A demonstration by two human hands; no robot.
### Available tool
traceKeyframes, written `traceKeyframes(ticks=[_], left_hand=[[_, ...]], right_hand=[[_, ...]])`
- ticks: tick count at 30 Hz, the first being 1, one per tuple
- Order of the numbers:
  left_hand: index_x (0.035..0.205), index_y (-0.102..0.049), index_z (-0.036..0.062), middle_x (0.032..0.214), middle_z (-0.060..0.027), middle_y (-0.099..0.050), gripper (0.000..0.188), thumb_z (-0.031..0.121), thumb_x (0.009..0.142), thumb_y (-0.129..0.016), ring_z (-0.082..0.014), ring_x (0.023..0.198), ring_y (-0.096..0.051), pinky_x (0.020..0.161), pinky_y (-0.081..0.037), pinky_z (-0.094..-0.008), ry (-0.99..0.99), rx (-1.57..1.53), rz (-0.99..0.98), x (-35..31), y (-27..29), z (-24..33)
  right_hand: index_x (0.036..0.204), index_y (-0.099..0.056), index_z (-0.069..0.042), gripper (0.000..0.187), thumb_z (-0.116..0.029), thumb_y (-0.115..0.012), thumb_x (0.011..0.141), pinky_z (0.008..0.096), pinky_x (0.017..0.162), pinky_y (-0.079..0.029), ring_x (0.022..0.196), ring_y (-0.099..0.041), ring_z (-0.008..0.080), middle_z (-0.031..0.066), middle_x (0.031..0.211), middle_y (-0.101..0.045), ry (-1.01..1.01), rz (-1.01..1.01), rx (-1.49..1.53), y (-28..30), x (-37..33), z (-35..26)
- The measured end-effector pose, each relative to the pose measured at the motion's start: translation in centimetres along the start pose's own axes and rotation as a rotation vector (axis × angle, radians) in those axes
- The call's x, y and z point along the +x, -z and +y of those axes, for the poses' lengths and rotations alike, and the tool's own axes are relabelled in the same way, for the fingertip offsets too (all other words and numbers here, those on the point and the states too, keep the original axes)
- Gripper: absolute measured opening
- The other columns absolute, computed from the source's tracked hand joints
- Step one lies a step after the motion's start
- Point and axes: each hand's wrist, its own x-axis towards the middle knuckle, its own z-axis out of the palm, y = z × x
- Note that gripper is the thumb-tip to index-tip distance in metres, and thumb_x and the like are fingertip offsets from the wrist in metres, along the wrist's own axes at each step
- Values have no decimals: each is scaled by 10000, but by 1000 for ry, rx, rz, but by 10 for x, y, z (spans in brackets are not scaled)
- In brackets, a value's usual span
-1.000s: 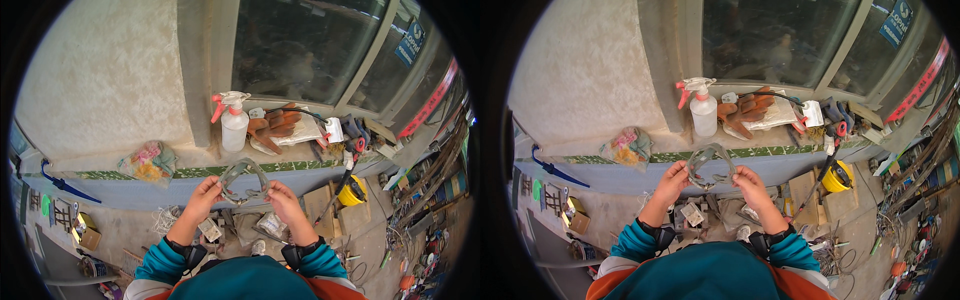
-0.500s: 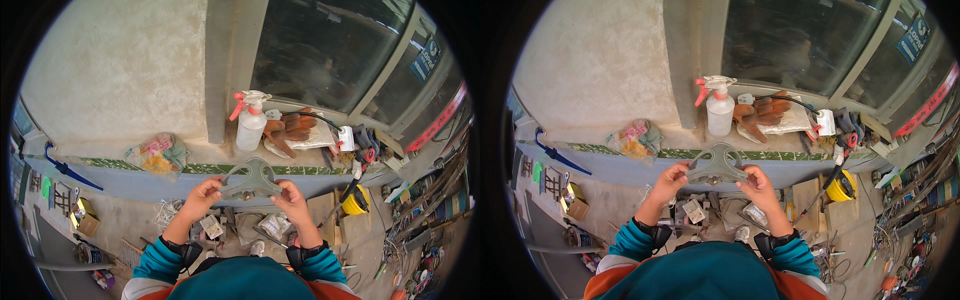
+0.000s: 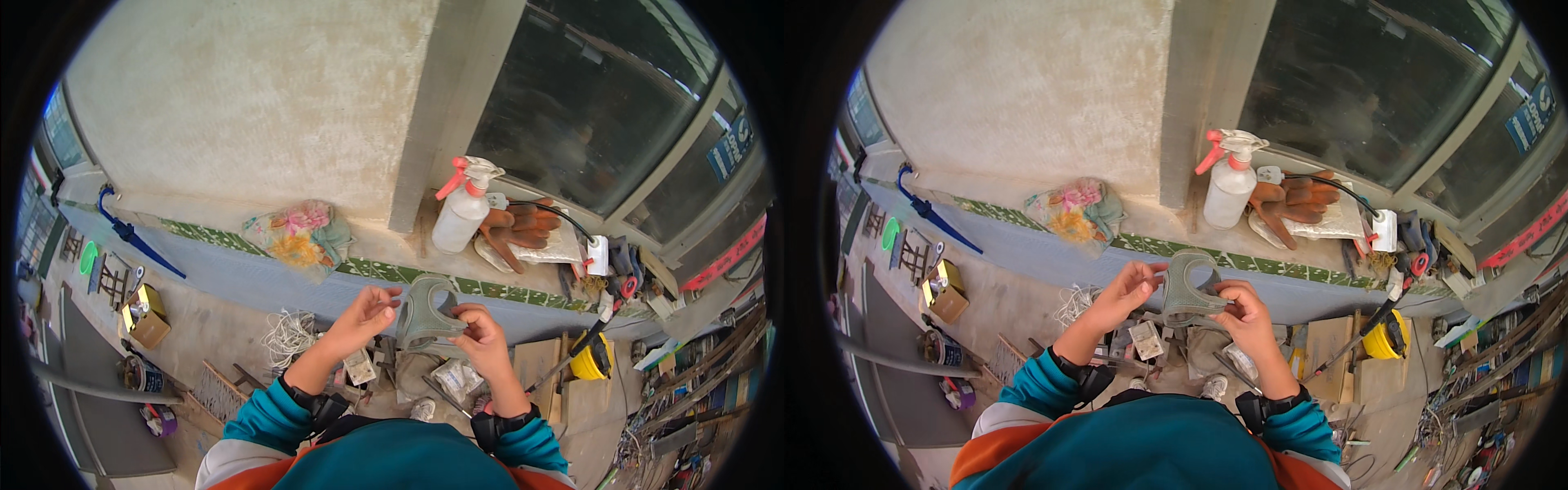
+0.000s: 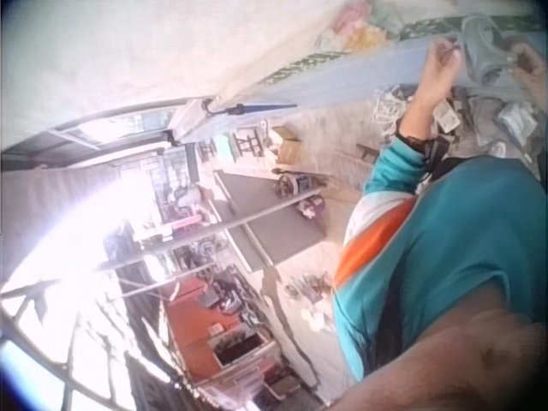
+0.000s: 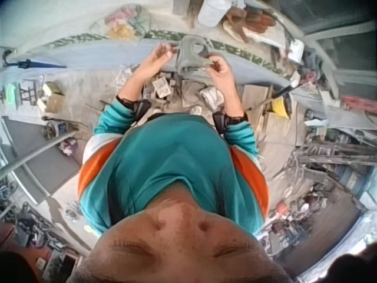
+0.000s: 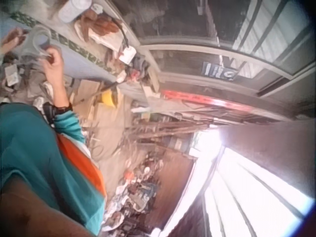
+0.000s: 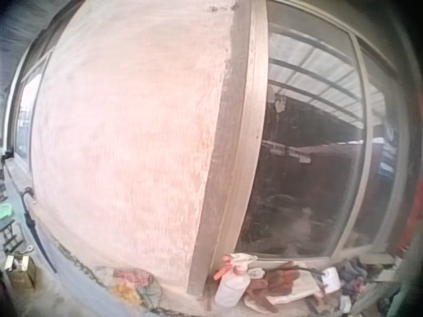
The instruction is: The person wipes a textured wall with a cloth, then moves to a windowsill to handle a spray bottle, gloves, and other small items. They pick up and inspect several objects, including a plastic bag and a small container, and place them back on the sill. The person also picks up a broom and a small white object, then continues to tidy the area.
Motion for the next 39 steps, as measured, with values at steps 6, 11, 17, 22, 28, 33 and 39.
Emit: traceKeyframes(ticks=[6, 11, 17, 22, 28, 33, 39], left_hand=[[1055, -501, 52, 1161, -59, -514, 317, 230, 856, -671, -144, 1142, -437, 934, -366, -306, 98, -43, -32, -11, 3, 13], [907, -523, 61, 814, 32, -548, 235, 175, 817, -708, -60, 756, -489, 680, -408, -231, 245, 34, 65, -20, 13, 19], [880, -522, 47, 759, 20, -542, 248, 165, 794, -722, -55, 690, -482, 598, -404, -243, 186, 144, 190, -29, 23, 13], [945, -512, 19, 791, 6, -558, 267, 109, 791, -711, -73, 728, -517, 634, -426, -242, 189, 333, 259, -37, 30, 12], [977, -539, -3, 818, -19, -592, 284, 121, 788, -712, -84, 739, -536, 657, -446, -252, 218, 248, 272, -56, 37, 14], [1006, -565, 1, 828, -15, -601, 275, 159, 823, -697, -78, 718, -547, 657, -458, -239, 258, 218, 246, -80, 58, 18], [1017, -610, 17, 807, 11, -594, 208, 187, 897, -620, -67, 692, -544, 633, -465, -231, 326, 81, 309, -120, 86, 24]], right_hand=[[992, -535, -36, 285, 143, -587, 776, 287, 853, -467, 1059, -513, 151, 75, 1199, -451, -37, -116, -152, -16, 6, -2], [992, -553, -45, 245, 130, -525, 824, 253, 802, -475, 1000, -540, 122, 64, 1214, -466, -38, -54, -134, -26, 14, 6], [1016, -541, -69, 245, 101, -516, 842, 243, 774, -457, 990, -526, 96, 39, 1139, -511, -208, -21, 5, -37, 20, 8], [1023, -509, -100, 188, 9, -546, 875, 276, 801, -462, 923, -556, 131, 28, 1052, -551, -418, -165, 354, -47, 24, 5], [1009, -504, -99, 249, 35, -599, 822, 205, 638, -390, 758, -473, 79, -8, 910, -510, -509, -184, 363, -70, 31, 13], [972, -486, -100, 255, 51, -608, 806, 201, 585, -375, 692, -478, 80, -5, 856, -512, -592, -57, 310, -98, 30, 28], [980, -472, -94, 276, 65, -603, 797, 206, 587, -384, 683, -487, 84, 13, 881, -514, -645, -86, 321, -134, 29, 42]])
